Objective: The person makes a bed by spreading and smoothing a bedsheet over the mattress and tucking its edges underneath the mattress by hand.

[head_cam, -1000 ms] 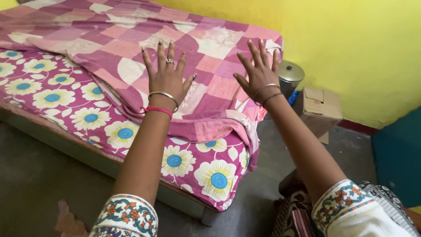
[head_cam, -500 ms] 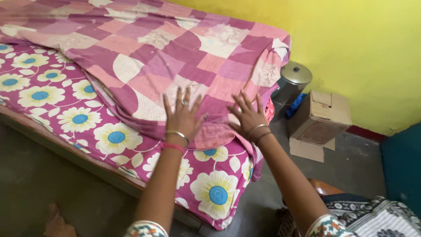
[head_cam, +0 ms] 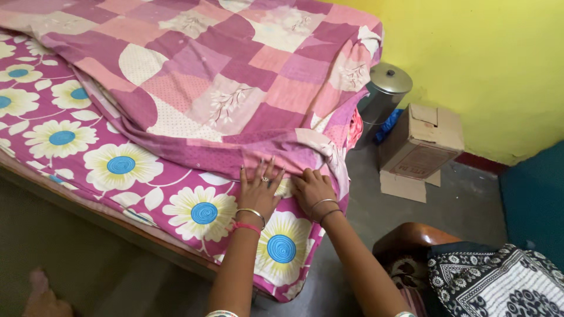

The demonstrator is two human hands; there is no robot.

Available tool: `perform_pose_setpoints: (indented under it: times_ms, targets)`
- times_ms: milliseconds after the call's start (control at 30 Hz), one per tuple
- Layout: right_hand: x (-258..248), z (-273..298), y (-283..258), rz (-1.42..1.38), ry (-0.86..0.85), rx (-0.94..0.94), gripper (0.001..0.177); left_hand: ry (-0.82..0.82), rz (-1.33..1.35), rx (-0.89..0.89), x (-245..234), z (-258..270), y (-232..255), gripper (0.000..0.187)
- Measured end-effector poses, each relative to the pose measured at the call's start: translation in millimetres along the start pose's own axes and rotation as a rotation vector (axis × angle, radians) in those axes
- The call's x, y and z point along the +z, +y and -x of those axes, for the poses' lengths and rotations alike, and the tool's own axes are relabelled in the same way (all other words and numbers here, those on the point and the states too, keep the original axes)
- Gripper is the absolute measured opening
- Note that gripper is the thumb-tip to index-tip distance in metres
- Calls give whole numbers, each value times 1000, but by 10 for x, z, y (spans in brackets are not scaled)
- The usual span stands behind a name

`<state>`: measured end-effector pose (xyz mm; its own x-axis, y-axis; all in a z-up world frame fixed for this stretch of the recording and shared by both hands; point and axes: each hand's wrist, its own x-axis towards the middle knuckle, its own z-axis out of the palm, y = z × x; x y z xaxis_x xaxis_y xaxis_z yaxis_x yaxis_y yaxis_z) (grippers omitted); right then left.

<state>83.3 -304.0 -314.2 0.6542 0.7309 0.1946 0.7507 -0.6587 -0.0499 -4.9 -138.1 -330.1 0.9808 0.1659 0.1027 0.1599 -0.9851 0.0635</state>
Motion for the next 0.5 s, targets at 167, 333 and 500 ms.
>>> perform_pose_setpoints:
  times_ms: [167, 333, 500]
  targets:
    - [231, -56, 33, -36, 231, -42, 19, 256, -55, -22, 122, -34, 109, 78]
    - [302, 32, 48, -377, 40, 151, 45, 204, 45, -61, 231, 46, 179, 57]
    - [493, 331, -196, -322, -46, 201, 25, 414, 45, -83, 516, 263, 274, 29]
